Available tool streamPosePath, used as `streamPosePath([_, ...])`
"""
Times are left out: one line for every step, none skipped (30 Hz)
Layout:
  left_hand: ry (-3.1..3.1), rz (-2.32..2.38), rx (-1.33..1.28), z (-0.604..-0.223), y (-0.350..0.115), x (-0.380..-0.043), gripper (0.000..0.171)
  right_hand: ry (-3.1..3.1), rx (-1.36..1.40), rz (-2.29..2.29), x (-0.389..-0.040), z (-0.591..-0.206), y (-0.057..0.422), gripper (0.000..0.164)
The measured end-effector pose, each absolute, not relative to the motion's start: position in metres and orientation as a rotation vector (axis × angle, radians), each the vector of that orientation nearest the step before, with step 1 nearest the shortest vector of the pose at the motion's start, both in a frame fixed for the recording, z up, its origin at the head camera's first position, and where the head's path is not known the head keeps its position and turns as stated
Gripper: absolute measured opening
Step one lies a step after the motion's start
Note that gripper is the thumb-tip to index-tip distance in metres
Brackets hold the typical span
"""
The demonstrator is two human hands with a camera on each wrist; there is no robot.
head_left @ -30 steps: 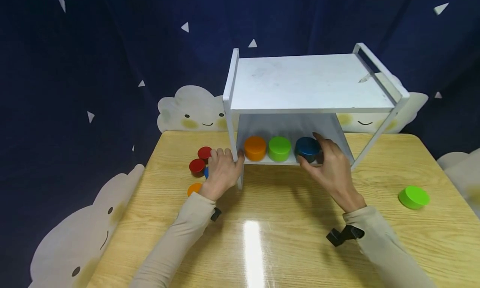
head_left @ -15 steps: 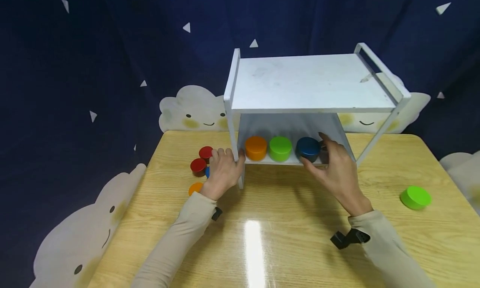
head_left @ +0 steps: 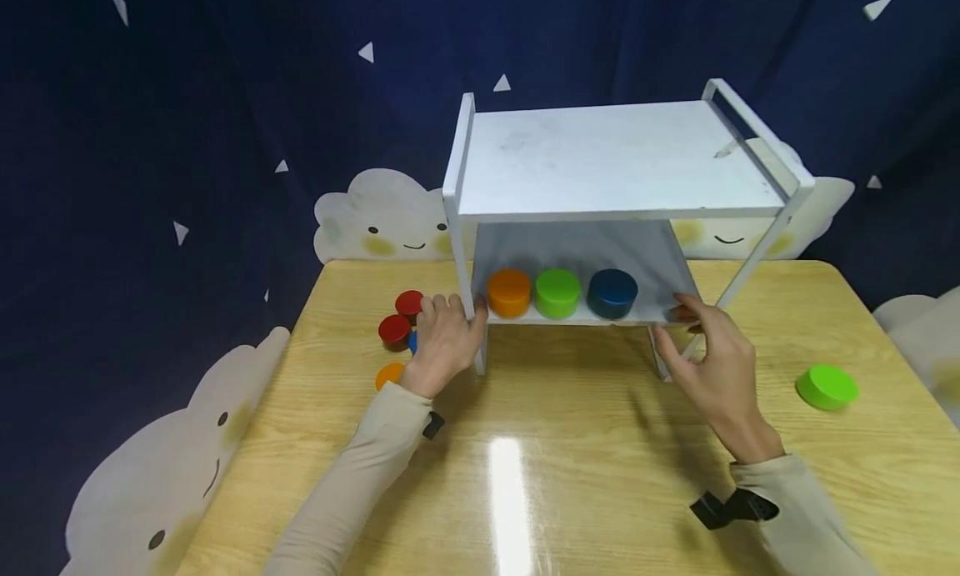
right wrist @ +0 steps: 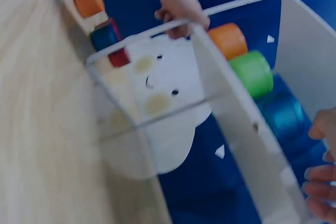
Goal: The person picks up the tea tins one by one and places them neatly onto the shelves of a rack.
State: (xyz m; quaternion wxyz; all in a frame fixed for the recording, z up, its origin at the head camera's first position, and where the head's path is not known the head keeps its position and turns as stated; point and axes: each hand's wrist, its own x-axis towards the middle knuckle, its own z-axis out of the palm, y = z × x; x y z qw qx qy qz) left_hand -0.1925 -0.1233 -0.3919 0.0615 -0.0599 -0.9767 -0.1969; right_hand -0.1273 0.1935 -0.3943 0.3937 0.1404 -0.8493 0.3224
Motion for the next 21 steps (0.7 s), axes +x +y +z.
streamPosePath([-2.956,-0.597,-0.183,-0.392,-0.123,-0.193,0.053,-2.151,0.350,0.821,-0.125,-0.397,0.198,0.042])
streamPosePath([-2.960,-0.595,-0.185,-0.392,-0.123,-0.193,0.053,-2.156,0.340,0.821,-0.123,-0.400,0.202,0.039])
streamPosePath([-2.965,-0.596,-0.186,-0.391,-0.123,-0.193,0.054,-2.152,0.328,0.817,-0.122,-0.404,0.207,0.036])
streamPosePath([-2.969,-0.596,-0.185,-0.391,-0.123,-0.193,0.054,-2.147,0.317,0.811,-0.120,-0.407,0.211,0.034])
streamPosePath([-2.973,-0.594,-0.183,-0.391,-0.123,-0.193,0.054,-2.159,0.304,0.795,-0.119,-0.410,0.215,0.033])
streamPosePath([-2.975,-0.596,-0.180,-0.391,-0.123,-0.193,0.054,-2.167,0.292,0.777,-0.118,-0.413,0.219,0.032])
streamPosePath([-2.977,-0.599,-0.176,-0.391,-0.124,-0.193,0.054,-2.171,0.286,0.762,-0.117,-0.416,0.223,0.032])
streamPosePath([-2.977,-0.601,-0.174,-0.391,-0.124,-0.194,0.054,-2.170,0.281,0.751,-0.116,-0.418,0.227,0.031])
streamPosePath([-2.976,-0.605,-0.172,-0.391,-0.124,-0.194,0.054,-2.164,0.277,0.741,-0.115,-0.421,0.230,0.030])
streamPosePath([-2.975,-0.609,-0.171,-0.391,-0.124,-0.194,0.053,-2.173,0.271,0.728,-0.114,-0.423,0.233,0.030])
streamPosePath([-2.974,-0.611,-0.172,-0.391,-0.124,-0.194,0.053,-2.186,0.262,0.715,-0.113,-0.426,0.237,0.030])
streamPosePath([-2.973,-0.615,-0.173,-0.392,-0.124,-0.193,0.052,-2.197,0.254,0.703,-0.112,-0.429,0.241,0.029])
streamPosePath([-2.971,-0.612,-0.177,-0.392,-0.124,-0.193,0.052,-2.213,0.245,0.688,-0.112,-0.431,0.245,0.029])
streamPosePath([-2.967,-0.604,-0.182,-0.393,-0.125,-0.194,0.052,-2.230,0.237,0.672,-0.111,-0.434,0.249,0.028])
streamPosePath([-2.962,-0.593,-0.191,-0.393,-0.125,-0.193,0.052,-2.247,0.226,0.655,-0.110,-0.436,0.252,0.028])
streamPosePath([-2.958,-0.583,-0.198,-0.393,-0.125,-0.194,0.051,-2.266,0.217,0.641,-0.110,-0.438,0.256,0.028])
streamPosePath([-2.953,-0.568,-0.207,-0.393,-0.125,-0.194,0.052,-2.279,0.207,0.631,-0.110,-0.440,0.260,0.029])
streamPosePath([-2.949,-0.558,-0.216,-0.393,-0.125,-0.194,0.052,-2.292,0.197,0.620,-0.109,-0.442,0.264,0.029])
streamPosePath([-2.947,-0.551,-0.220,-0.393,-0.125,-0.194,0.052,-2.303,0.186,0.612,-0.109,-0.443,0.268,0.029])
streamPosePath([-2.947,-0.552,-0.218,-0.393,-0.125,-0.194,0.052,-2.313,0.171,0.606,-0.109,-0.445,0.272,0.030])
streamPosePath([-2.950,-0.558,-0.215,-0.393,-0.124,-0.194,0.052,-2.323,0.152,0.604,-0.109,-0.446,0.275,0.030])
